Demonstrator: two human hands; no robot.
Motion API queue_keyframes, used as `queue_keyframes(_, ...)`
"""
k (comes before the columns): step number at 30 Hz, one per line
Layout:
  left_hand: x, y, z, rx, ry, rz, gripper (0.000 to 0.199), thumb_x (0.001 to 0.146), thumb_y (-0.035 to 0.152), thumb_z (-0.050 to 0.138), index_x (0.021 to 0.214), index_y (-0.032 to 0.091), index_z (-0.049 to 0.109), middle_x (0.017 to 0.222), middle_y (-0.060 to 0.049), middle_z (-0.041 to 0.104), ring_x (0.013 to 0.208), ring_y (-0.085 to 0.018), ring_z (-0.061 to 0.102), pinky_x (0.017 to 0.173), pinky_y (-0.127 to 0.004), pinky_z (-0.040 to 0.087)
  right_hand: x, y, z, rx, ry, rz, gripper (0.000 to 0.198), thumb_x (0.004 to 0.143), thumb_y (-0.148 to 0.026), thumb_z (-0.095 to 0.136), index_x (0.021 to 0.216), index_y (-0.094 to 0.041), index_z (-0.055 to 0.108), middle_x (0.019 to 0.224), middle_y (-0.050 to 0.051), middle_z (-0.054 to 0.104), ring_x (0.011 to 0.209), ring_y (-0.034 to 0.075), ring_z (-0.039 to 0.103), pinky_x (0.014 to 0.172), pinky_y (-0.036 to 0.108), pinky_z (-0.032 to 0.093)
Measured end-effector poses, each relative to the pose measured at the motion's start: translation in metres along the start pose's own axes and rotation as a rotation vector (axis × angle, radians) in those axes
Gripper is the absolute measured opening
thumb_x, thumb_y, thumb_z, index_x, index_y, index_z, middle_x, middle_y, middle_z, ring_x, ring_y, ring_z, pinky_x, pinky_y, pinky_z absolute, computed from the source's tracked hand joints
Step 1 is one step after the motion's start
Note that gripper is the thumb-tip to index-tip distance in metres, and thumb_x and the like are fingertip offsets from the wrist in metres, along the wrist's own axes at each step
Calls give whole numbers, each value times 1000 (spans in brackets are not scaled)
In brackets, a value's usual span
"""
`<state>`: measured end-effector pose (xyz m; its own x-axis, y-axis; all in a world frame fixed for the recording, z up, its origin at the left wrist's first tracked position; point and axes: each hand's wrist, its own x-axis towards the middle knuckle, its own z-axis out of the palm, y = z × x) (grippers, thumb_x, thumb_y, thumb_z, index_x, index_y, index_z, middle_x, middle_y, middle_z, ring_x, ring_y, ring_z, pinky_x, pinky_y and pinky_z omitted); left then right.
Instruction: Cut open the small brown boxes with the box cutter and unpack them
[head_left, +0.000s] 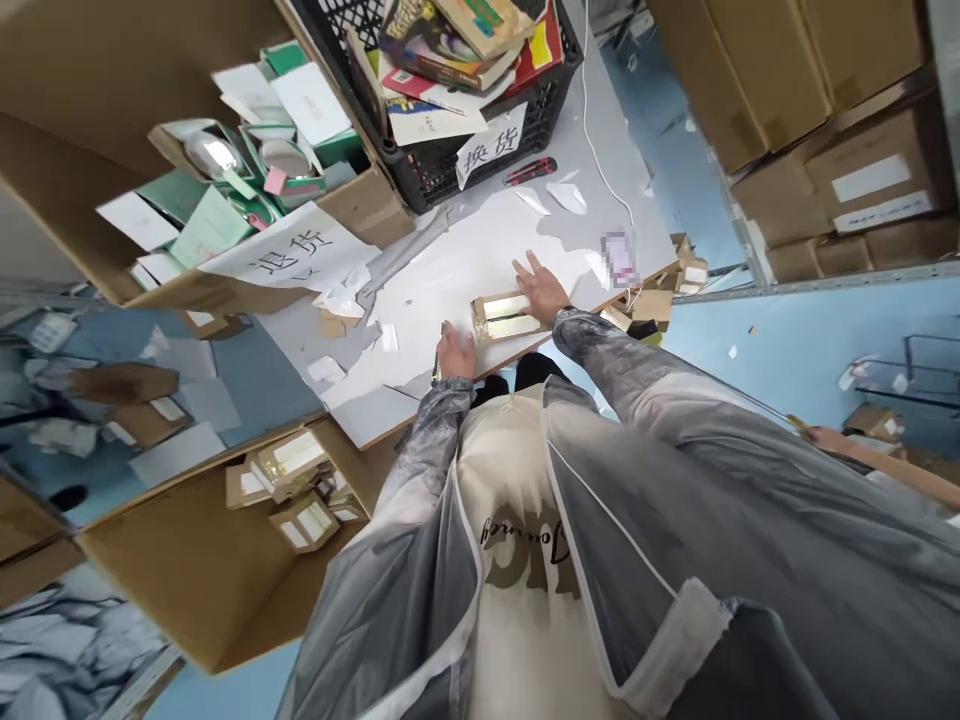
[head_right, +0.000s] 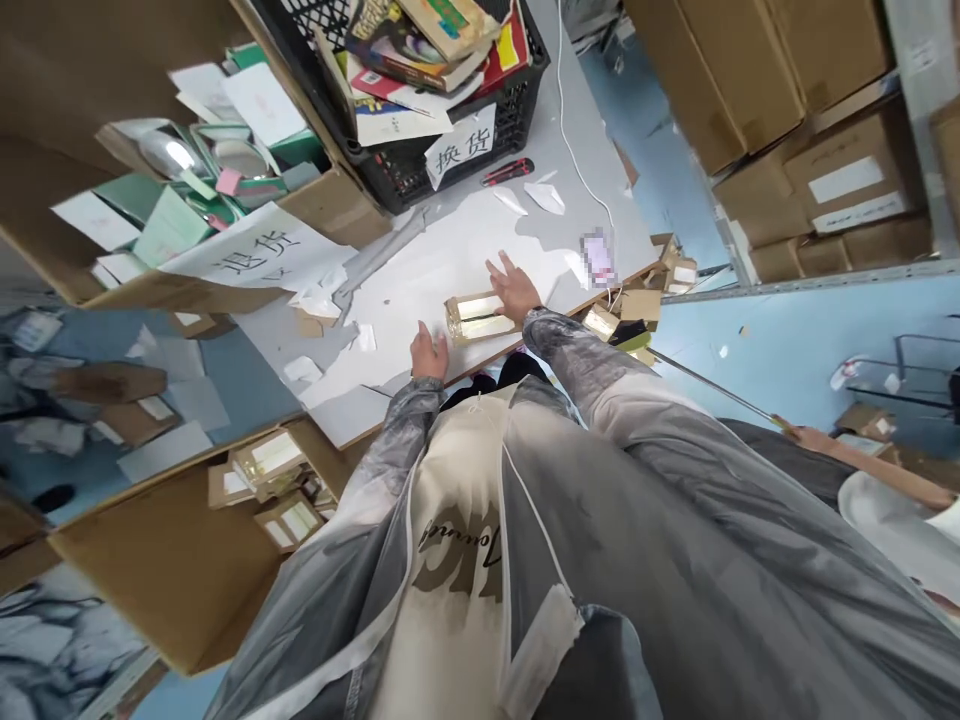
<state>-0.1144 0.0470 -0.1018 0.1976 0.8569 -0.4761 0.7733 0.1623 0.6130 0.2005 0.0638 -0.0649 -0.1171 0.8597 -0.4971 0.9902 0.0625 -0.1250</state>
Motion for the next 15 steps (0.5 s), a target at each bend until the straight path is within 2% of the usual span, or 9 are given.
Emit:
queue_keyframes(2,16,20,10,-77,-52,-43,93,125,61,53,200,13,28,191,-27,54,180,-41,50,152,-56,35,-2,-6,1,-3,-59,-35,88,113,-43,80,189,-9,51,209,14,19,196,44,9,150,61,46)
queue_keyframes(4,29,39,20,-81,-114,-123,100,120,58,64,200,12,27,189,-27,57,179,-44,52,150,-56,39,0,-10,4,20,-104,-35,95,110,-41,80,192,-9,46,209,16,18,195,43,15,139,60,59)
queue_keyframes(7,38,56,32,-9,-129,-164,113,108,51,83,199,10,28,187,-30,57,177,-50,52,148,-58,41,7,-14,9,57,-130,-19,107,100,-42,86,192,-6,45,207,22,22,192,49,25,133,64,63)
queue_keyframes(9,39,59,33,19,-102,-152,116,103,47,89,197,8,32,186,-32,57,176,-51,52,149,-57,40,11,-14,10,123,-167,3,101,96,-39,88,185,-4,56,198,29,41,179,54,49,131,65,64)
queue_keyframes(11,38,57,29,-3,-92,-146,116,100,44,91,194,5,36,185,-33,57,177,-50,52,149,-54,39,14,-11,8,215,-216,11,88,94,-37,90,174,-5,70,180,31,66,158,52,72,126,59,66)
queue_keyframes(13,38,52,24,-59,-95,-146,114,100,43,92,193,4,39,185,-32,57,178,-47,52,149,-51,39,14,-5,4,340,-222,-10,77,93,-38,92,164,-11,80,164,24,80,144,45,81,123,51,67)
queue_keyframes(15,40,46,21,-122,-99,-154,112,99,44,94,191,7,42,183,-29,62,175,-43,56,148,-50,42,11,3,-1,518,-146,-41,69,93,-41,93,158,-19,86,159,15,85,141,39,82,121,43,66)
